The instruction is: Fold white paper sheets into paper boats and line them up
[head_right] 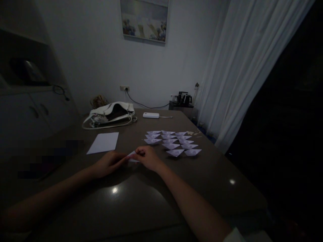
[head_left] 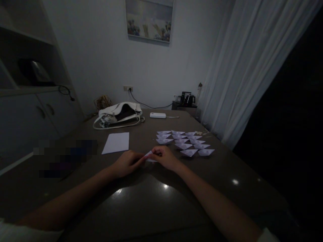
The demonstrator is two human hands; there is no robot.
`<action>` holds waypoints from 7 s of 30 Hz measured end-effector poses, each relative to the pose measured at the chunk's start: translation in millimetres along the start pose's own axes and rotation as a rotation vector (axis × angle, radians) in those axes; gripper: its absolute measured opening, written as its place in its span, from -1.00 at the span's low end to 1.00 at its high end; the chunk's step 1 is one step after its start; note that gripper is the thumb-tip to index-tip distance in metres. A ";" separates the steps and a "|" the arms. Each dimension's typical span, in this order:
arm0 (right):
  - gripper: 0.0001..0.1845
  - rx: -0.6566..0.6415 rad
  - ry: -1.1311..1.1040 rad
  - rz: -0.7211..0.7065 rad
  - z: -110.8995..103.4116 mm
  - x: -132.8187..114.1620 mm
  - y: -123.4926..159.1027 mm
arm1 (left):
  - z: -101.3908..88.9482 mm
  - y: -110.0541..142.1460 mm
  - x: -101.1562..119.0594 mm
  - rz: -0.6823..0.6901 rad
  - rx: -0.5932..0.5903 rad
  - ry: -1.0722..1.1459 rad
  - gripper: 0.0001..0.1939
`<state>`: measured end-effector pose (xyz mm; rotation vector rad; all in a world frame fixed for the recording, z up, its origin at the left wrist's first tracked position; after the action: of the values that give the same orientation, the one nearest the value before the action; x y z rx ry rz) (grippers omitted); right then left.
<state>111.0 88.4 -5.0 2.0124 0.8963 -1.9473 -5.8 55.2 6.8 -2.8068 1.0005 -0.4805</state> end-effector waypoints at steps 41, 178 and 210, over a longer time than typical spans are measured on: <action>-0.76 0.020 -0.137 0.004 -3.9 -13.1 1.3 | -15.8 2.7 -15.0 -0.220 0.226 0.287 -0.55; -0.83 -0.116 -0.056 0.174 4.9 11.8 0.4 | -17.2 2.4 -6.8 -0.073 0.224 0.215 -0.65; -0.83 -0.105 -0.131 0.212 4.0 16.7 1.3 | -20.9 1.3 -1.1 -0.001 0.234 0.064 -0.63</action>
<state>107.4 89.8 -21.9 1.8170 0.7073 -1.8503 -14.4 54.8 26.0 -2.5991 0.8903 -0.6467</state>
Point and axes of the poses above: each hand's wrist, its own y-axis away from the middle knuckle, its own z-axis out of the palm, x = y × z, the point moved 7 cm from there along -y, towards the middle knuckle, and after that the axes turned 13 degrees about -y, right-handed, at the moved point
